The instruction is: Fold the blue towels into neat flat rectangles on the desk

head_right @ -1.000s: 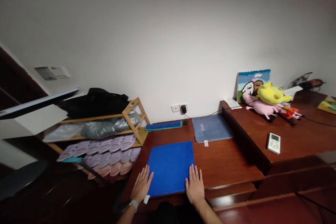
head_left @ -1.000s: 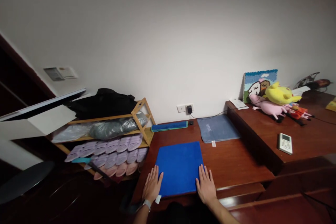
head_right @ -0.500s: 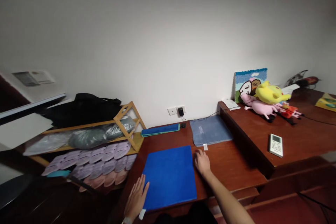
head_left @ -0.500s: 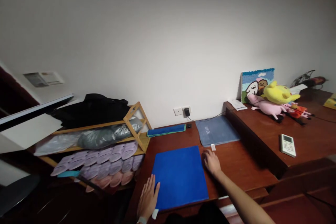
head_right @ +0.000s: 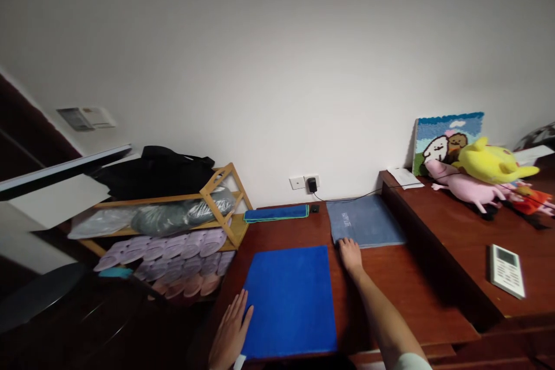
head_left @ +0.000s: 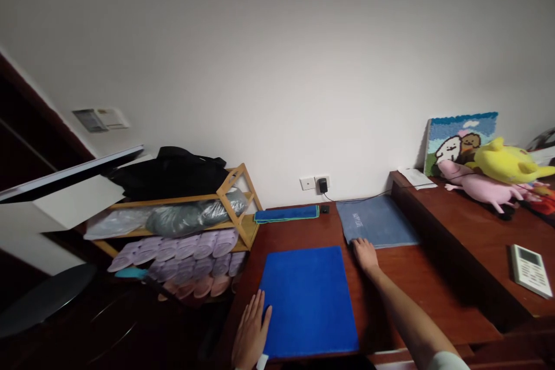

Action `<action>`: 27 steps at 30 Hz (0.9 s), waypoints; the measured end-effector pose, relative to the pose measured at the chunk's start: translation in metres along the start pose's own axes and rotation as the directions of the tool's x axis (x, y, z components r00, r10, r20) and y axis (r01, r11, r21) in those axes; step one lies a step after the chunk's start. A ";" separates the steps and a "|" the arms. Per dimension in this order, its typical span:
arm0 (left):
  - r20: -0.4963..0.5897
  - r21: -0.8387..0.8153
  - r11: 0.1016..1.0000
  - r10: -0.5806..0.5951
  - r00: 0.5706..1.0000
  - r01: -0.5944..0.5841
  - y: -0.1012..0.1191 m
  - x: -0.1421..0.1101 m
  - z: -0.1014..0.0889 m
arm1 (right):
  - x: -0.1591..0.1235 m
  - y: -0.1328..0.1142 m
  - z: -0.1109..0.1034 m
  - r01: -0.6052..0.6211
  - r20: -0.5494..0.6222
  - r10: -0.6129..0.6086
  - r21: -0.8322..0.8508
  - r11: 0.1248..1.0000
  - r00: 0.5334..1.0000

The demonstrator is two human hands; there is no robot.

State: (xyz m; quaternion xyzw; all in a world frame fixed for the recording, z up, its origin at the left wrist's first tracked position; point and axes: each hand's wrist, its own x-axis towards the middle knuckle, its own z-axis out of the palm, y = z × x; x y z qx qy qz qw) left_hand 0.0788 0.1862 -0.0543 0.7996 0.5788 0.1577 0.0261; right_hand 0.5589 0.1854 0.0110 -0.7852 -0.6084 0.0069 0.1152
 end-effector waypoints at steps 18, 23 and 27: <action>-0.040 0.003 1.000 0.004 0.999 -0.004 -0.001 0.002 0.005 | -0.033 -0.019 0.022 -0.048 0.131 0.041 0.051 0.998 0.991; -0.050 -0.006 1.000 0.009 0.999 -0.009 -0.006 0.003 0.009 | -0.035 0.002 0.022 -0.097 0.034 0.097 -0.003 0.995 0.995; -0.043 -0.010 1.000 0.001 0.999 -0.001 -0.008 0.003 0.011 | -0.034 0.017 0.023 -0.191 0.121 0.192 -0.021 0.981 0.974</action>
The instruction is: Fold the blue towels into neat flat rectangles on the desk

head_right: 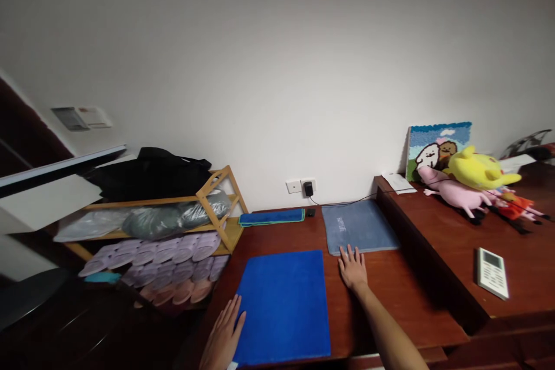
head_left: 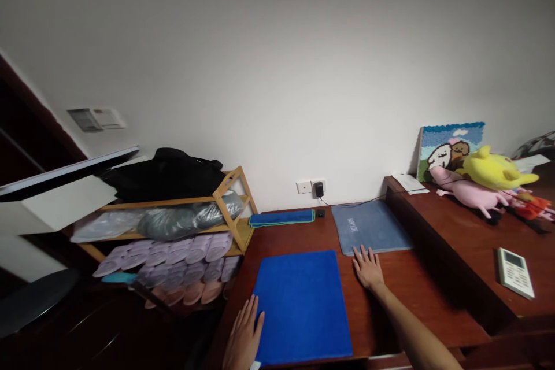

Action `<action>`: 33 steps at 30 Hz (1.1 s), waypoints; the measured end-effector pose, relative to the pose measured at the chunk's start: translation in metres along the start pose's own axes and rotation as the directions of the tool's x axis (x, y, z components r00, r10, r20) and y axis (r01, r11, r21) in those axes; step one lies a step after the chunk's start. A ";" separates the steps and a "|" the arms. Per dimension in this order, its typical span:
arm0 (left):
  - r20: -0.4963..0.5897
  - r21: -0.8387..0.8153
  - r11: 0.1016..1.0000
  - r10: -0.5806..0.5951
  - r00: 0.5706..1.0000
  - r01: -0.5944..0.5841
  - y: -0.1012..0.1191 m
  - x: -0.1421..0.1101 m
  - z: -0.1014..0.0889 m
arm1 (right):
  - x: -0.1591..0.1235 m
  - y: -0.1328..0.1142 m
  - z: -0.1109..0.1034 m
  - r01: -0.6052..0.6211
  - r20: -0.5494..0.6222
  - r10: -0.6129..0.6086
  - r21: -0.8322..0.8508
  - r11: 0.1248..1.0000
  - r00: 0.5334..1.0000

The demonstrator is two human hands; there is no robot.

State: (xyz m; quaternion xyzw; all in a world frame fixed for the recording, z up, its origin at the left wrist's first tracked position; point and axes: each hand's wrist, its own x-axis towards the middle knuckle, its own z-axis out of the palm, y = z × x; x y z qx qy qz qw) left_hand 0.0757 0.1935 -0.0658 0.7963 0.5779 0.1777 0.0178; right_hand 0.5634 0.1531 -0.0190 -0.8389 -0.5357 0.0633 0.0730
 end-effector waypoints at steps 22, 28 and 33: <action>0.201 0.265 0.963 -0.098 0.975 0.043 -0.016 -0.007 -0.043 | -0.158 -0.010 0.036 0.002 -0.115 0.000 0.020 1.000 0.993; 0.071 0.185 0.981 -0.063 0.995 0.049 -0.022 -0.022 -0.060 | -0.195 -0.012 0.026 0.146 -0.252 -0.119 0.090 0.985 0.960; -0.081 0.020 0.990 0.141 0.987 -0.140 -0.017 -0.065 -0.078 | -0.231 -0.038 0.026 0.533 -0.304 -0.472 0.162 0.831 0.828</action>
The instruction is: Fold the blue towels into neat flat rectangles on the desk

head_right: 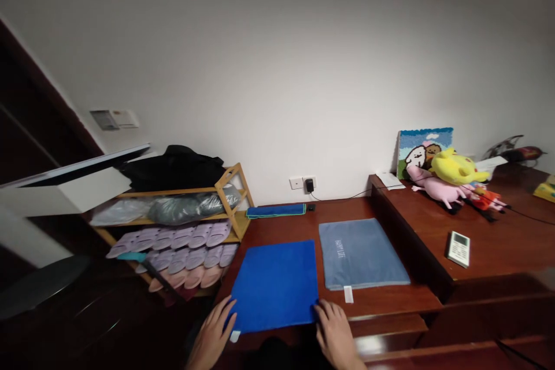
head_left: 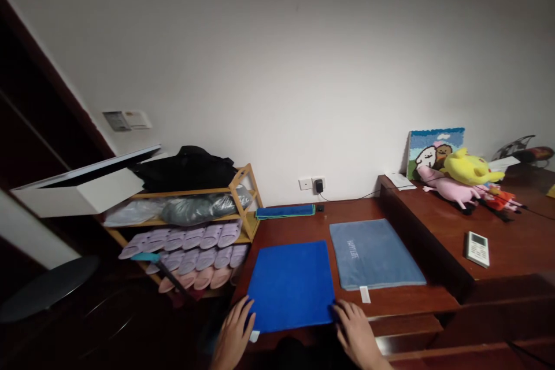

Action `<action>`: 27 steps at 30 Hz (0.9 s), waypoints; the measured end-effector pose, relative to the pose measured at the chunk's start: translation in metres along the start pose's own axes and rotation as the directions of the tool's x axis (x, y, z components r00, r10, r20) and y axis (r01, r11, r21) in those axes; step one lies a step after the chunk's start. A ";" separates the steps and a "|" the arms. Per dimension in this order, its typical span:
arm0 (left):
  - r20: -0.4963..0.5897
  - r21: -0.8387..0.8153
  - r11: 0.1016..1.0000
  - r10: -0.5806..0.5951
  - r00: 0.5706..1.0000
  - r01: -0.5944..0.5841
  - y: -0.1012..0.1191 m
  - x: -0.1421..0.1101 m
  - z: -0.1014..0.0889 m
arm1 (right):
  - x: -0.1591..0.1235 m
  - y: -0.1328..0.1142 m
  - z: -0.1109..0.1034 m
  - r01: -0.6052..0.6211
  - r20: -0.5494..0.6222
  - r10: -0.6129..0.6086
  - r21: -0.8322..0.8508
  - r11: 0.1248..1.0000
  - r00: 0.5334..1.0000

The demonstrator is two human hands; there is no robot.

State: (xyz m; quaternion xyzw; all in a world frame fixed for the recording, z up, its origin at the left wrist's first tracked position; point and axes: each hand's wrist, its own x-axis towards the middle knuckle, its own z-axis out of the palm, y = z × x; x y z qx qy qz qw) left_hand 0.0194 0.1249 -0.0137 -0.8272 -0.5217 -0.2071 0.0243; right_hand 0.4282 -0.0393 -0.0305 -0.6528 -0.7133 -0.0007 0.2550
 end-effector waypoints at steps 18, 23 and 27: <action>0.102 -0.053 0.993 0.111 0.989 -0.106 0.025 0.001 -0.064 | 0.036 -0.022 -0.044 0.184 -0.077 -0.186 -0.025 0.983 0.980; -0.203 -0.103 0.968 0.205 0.957 -0.230 0.065 0.051 -0.130 | 0.066 -0.019 -0.129 0.219 -0.250 -0.207 0.017 0.976 0.946; -0.301 -0.160 0.955 0.193 0.934 -0.249 0.100 0.090 -0.184 | 0.080 -0.007 -0.205 0.215 -0.412 -0.168 0.071 0.974 0.896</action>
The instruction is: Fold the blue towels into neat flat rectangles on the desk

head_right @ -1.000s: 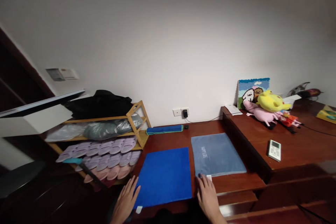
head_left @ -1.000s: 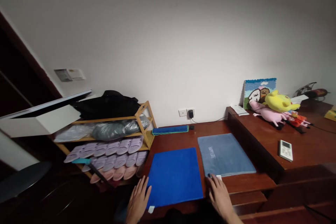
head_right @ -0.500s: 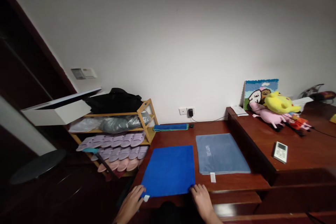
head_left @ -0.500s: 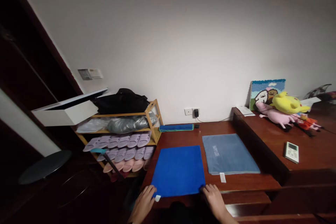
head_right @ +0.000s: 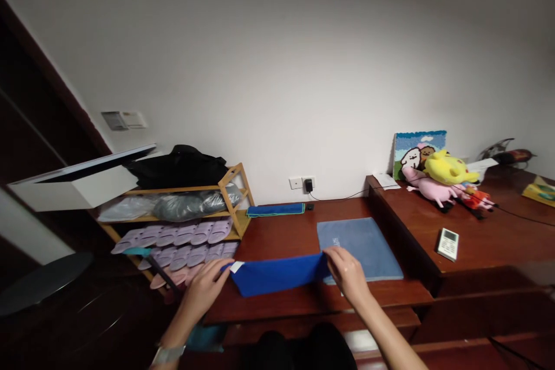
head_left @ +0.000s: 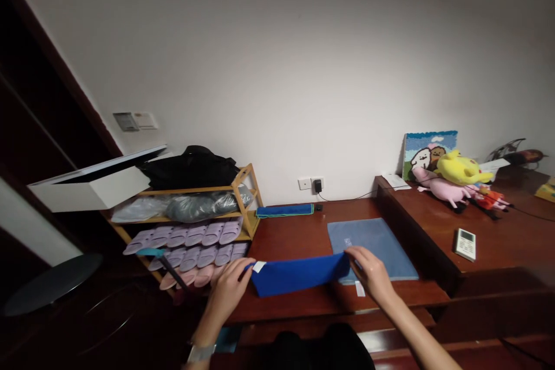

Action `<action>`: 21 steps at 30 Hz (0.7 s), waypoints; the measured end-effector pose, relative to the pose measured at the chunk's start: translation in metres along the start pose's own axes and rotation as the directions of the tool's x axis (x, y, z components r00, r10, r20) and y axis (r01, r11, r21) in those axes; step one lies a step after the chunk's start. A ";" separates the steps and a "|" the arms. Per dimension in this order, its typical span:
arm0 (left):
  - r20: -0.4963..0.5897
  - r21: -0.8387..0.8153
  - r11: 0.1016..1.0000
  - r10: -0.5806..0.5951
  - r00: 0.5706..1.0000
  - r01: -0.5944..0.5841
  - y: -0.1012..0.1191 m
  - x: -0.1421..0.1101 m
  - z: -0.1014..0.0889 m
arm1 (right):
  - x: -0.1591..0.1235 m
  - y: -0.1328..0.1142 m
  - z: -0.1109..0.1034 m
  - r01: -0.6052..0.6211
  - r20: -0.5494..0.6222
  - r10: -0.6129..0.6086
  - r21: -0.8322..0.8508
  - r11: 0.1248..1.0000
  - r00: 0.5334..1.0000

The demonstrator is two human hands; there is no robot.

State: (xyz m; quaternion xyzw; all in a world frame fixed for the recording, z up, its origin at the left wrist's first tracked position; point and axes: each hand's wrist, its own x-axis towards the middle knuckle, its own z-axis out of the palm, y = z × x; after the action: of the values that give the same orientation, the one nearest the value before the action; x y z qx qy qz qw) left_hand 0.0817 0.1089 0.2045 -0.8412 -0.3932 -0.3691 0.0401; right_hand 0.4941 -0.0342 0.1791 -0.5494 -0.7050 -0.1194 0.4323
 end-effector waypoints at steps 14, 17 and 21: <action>0.303 -0.356 0.933 0.056 0.951 0.059 0.093 0.121 0.039 | 0.044 0.098 -0.116 -0.160 0.085 0.169 -0.100 0.982 0.982; 0.270 -0.305 0.952 0.099 0.958 -0.013 0.103 0.159 0.069 | 0.065 0.136 -0.112 -0.190 0.086 0.204 -0.143 0.971 0.975; 0.131 -0.209 0.975 0.105 0.986 -0.076 0.120 0.212 0.102 | 0.109 0.178 -0.109 -0.239 0.000 0.243 -0.188 0.953 0.970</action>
State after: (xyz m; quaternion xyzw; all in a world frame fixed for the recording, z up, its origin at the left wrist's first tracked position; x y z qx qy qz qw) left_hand 0.3131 0.1966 0.2959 -0.8819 -0.3164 -0.3447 -0.0569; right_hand 0.6998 0.0348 0.2702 -0.6706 -0.6234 -0.1250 0.3822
